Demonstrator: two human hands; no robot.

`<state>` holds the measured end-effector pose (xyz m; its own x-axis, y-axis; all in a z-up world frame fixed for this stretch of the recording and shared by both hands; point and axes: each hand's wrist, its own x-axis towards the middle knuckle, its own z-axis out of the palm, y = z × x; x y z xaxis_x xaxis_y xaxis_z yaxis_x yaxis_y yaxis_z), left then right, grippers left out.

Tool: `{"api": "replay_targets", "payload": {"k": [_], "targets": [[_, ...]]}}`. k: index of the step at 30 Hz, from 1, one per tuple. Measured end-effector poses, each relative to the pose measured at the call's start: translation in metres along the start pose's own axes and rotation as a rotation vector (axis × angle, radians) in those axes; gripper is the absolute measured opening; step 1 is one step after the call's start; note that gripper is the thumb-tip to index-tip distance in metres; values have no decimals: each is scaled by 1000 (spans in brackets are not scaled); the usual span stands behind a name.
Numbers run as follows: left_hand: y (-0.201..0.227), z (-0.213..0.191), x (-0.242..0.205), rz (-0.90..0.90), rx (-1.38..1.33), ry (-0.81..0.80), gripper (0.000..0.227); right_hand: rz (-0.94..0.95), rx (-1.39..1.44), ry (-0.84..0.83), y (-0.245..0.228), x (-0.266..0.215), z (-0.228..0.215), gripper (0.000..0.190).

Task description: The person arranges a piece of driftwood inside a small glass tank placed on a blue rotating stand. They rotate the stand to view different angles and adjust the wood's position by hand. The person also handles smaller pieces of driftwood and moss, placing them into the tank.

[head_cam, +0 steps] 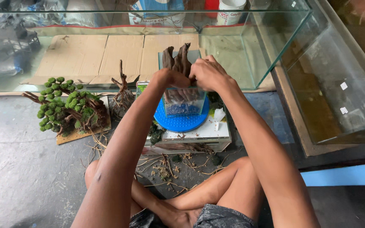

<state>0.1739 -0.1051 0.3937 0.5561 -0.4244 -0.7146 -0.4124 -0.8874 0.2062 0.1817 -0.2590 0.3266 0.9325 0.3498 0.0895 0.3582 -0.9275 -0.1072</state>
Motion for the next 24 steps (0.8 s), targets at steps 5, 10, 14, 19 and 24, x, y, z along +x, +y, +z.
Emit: {"api": "replay_targets", "payload": {"k": [5, 10, 14, 19, 24], "targets": [[-9, 8, 14, 64, -125, 20, 100, 150, 52, -193, -13, 12, -5, 15], [-11, 10, 17, 75, -151, 27, 105, 258, 4, -427, -34, 30, -10, 19], [-19, 10, 26, 101, -179, 47, 104, 311, -54, -506, -39, 34, -12, 22], [-24, 3, 20, 129, -195, 54, 107, 537, 176, -469, -36, 37, -11, 39], [-34, -1, 38, 136, -166, 62, 97, 398, 99, -447, -31, 39, -9, 39]]}}
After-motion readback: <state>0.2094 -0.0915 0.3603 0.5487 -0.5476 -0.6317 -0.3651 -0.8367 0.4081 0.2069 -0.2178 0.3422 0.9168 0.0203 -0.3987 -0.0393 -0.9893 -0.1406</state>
